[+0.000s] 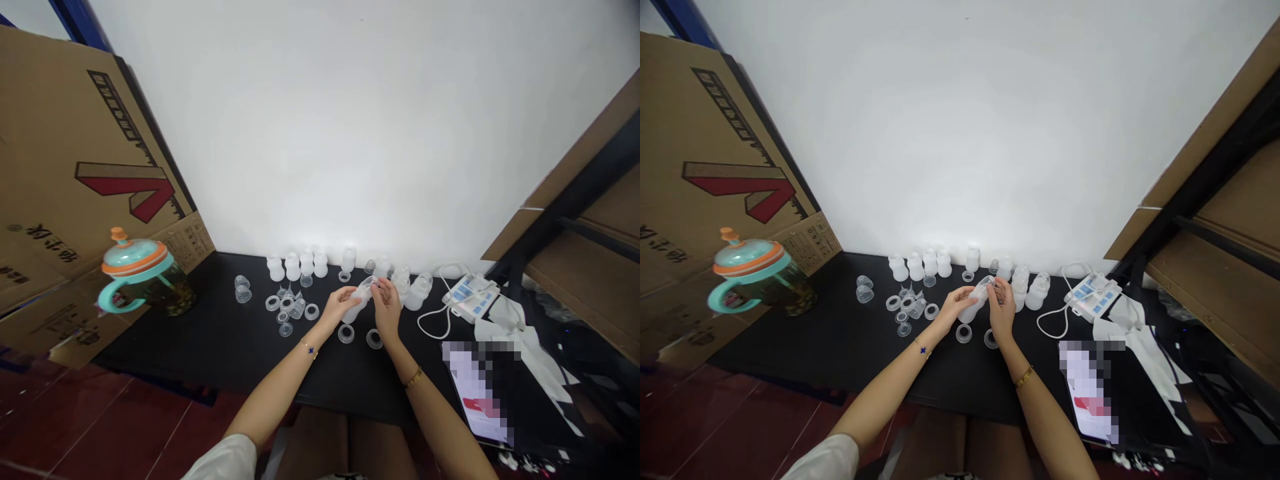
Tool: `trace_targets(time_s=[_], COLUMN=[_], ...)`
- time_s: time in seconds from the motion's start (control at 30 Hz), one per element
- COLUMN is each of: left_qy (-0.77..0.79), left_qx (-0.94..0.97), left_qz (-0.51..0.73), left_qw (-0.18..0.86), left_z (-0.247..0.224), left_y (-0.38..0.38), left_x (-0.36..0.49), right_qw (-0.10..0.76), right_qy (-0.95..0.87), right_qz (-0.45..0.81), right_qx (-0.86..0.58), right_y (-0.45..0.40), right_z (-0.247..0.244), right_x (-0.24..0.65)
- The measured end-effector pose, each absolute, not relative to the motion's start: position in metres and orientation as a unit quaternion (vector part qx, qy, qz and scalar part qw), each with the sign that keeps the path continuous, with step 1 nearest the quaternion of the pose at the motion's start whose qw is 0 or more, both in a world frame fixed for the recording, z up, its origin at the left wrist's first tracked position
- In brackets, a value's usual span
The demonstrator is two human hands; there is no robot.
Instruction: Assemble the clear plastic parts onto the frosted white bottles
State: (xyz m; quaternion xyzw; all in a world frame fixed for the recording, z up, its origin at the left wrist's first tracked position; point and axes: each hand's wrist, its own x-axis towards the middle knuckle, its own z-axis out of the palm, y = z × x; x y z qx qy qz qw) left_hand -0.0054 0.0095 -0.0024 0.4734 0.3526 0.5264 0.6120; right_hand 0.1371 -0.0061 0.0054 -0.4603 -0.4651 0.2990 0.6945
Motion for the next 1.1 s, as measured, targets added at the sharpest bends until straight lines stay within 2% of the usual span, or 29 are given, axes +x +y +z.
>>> trace_targets(time_s=[1.1], left_qy=[0.342], left_qx=[0.477], left_qz=[0.526], left_qw=[0.615], left_z=[0.0040], left_y=[0.0057], left_x=[-0.0068], right_qw=[0.666], right_qy=[-0.502], right_qz=[0.300], right_qx=[-0.462], right_y=[-0.0087], right_z=[0.0060], right_x=[0.1365])
